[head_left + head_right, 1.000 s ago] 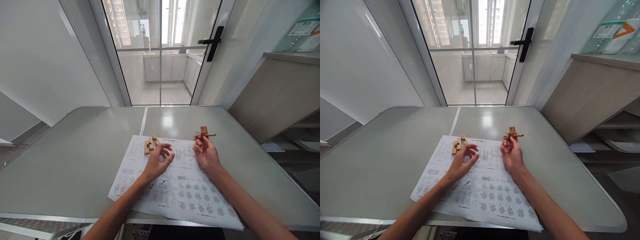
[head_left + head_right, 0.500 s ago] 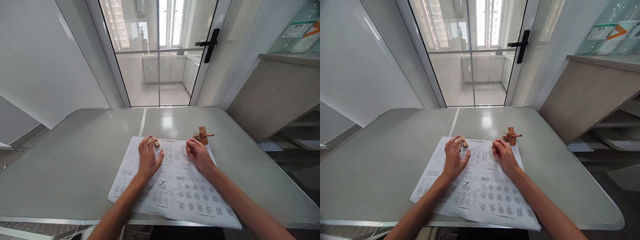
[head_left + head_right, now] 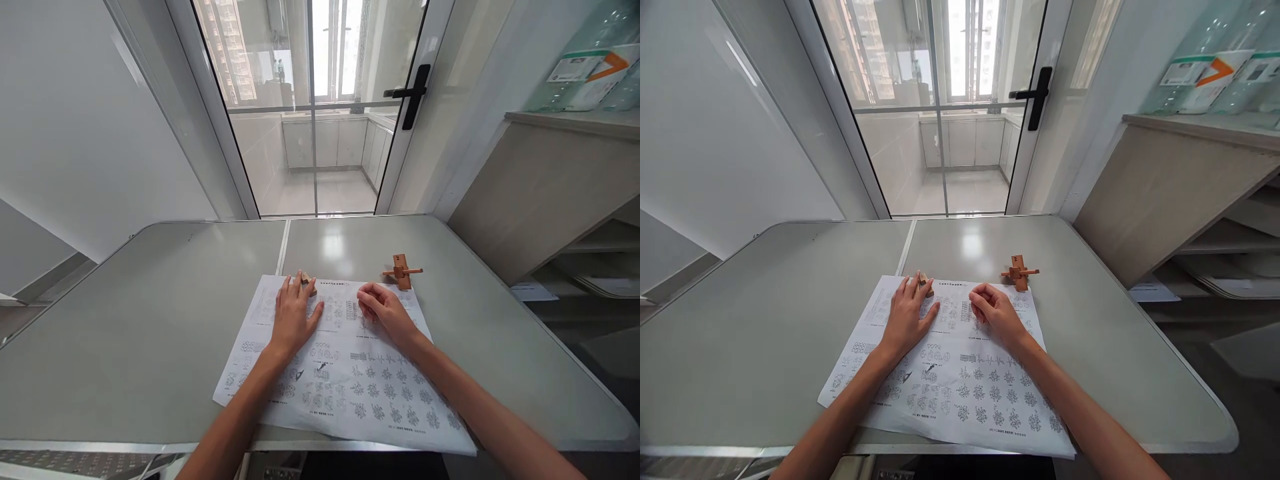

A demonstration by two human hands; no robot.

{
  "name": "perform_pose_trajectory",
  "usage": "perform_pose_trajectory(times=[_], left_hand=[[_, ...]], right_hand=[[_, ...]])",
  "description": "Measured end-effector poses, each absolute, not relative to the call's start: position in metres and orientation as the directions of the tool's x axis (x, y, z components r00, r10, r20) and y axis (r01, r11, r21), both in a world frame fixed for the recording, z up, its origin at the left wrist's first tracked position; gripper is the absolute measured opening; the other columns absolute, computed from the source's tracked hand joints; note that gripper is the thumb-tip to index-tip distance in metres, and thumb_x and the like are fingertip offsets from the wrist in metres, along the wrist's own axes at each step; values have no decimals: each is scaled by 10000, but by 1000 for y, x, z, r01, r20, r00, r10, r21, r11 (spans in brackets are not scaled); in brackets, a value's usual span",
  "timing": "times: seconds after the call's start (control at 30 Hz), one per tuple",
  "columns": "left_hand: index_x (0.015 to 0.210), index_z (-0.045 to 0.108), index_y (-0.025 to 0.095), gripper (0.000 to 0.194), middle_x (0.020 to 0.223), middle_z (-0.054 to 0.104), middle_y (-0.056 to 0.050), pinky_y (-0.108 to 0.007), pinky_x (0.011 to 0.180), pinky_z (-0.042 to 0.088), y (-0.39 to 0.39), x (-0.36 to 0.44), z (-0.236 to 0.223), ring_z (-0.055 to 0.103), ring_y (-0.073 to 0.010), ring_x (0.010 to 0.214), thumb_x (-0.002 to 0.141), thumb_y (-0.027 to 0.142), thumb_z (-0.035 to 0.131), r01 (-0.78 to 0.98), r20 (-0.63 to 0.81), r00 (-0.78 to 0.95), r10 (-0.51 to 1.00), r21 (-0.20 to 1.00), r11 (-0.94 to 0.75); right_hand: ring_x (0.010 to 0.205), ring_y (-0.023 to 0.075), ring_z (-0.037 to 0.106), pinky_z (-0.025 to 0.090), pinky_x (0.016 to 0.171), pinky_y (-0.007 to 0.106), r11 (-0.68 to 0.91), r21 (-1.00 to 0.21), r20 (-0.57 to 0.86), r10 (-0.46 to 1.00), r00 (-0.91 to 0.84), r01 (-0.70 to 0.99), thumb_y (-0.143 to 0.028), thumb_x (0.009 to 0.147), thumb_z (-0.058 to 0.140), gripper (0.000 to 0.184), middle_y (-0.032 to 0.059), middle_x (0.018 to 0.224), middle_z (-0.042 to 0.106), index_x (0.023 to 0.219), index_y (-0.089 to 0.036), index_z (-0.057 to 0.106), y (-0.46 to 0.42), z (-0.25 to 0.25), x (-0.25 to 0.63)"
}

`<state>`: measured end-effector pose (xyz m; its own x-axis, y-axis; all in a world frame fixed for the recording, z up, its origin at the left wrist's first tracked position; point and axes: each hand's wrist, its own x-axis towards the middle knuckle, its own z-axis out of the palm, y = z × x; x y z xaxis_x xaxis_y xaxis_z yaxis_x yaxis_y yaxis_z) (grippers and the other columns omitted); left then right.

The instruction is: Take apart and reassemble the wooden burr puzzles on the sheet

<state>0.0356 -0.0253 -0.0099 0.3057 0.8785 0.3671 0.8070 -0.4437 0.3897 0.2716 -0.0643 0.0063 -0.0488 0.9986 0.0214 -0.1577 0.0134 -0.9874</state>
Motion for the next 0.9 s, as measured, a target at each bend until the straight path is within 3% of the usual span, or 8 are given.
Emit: perform_pose_trajectory(times=[0.17,0.37,0.57,0.7,0.8,0.9], left_hand=[[1463,563,259,484,1651,439,-120,-647,1206,346,-25,36,-10,316,-407,1545,993,358,618,800,356,312,881,402,-446],[1344,624,245,380,1534,543,-112,-581,1179,412,-28,38,-4,440,-353,1421,966,287,643,755,382,351,855,425,-500],[1445,576,282,569,1425,573,-111,-542,1184,441,-37,39,8,479,-331,1387,896,272,723,572,361,525,771,521,-633],[1552,468,308,705,1532,493,-117,-506,1215,440,-48,41,16,468,-317,1444,895,253,720,395,286,692,663,619,-679],[1573,418,315,748,1629,400,-114,-490,1231,434,-54,43,19,451,-315,1486,893,261,726,317,277,720,636,684,-657],[1564,421,306,754,1598,444,-116,-483,1215,451,-54,43,20,485,-310,1457,879,268,735,316,297,702,648,685,-656]], right_hand=[[547,112,397,340,543,268,15,-990,24,998,-62,-139,-550,916,742,379,-54,623,509,825,-215,591,-66,9,271],[549,110,415,349,554,268,20,-994,28,997,-76,-104,-564,920,733,390,-53,628,520,836,-211,590,-66,8,271],[566,122,435,365,567,278,21,-999,26,993,-118,-40,-595,930,704,403,-43,662,544,858,-215,591,-65,4,272],[580,129,458,370,570,280,45,-999,41,990,-131,25,-596,939,687,396,-33,682,569,879,-213,609,-67,3,270],[598,133,480,384,580,279,62,-996,54,989,-137,56,-586,944,681,385,-27,700,586,890,-210,617,-69,3,269],[586,130,480,391,571,277,72,-995,61,988,-140,69,-580,944,677,380,-31,693,585,885,-210,613,-69,2,270]])
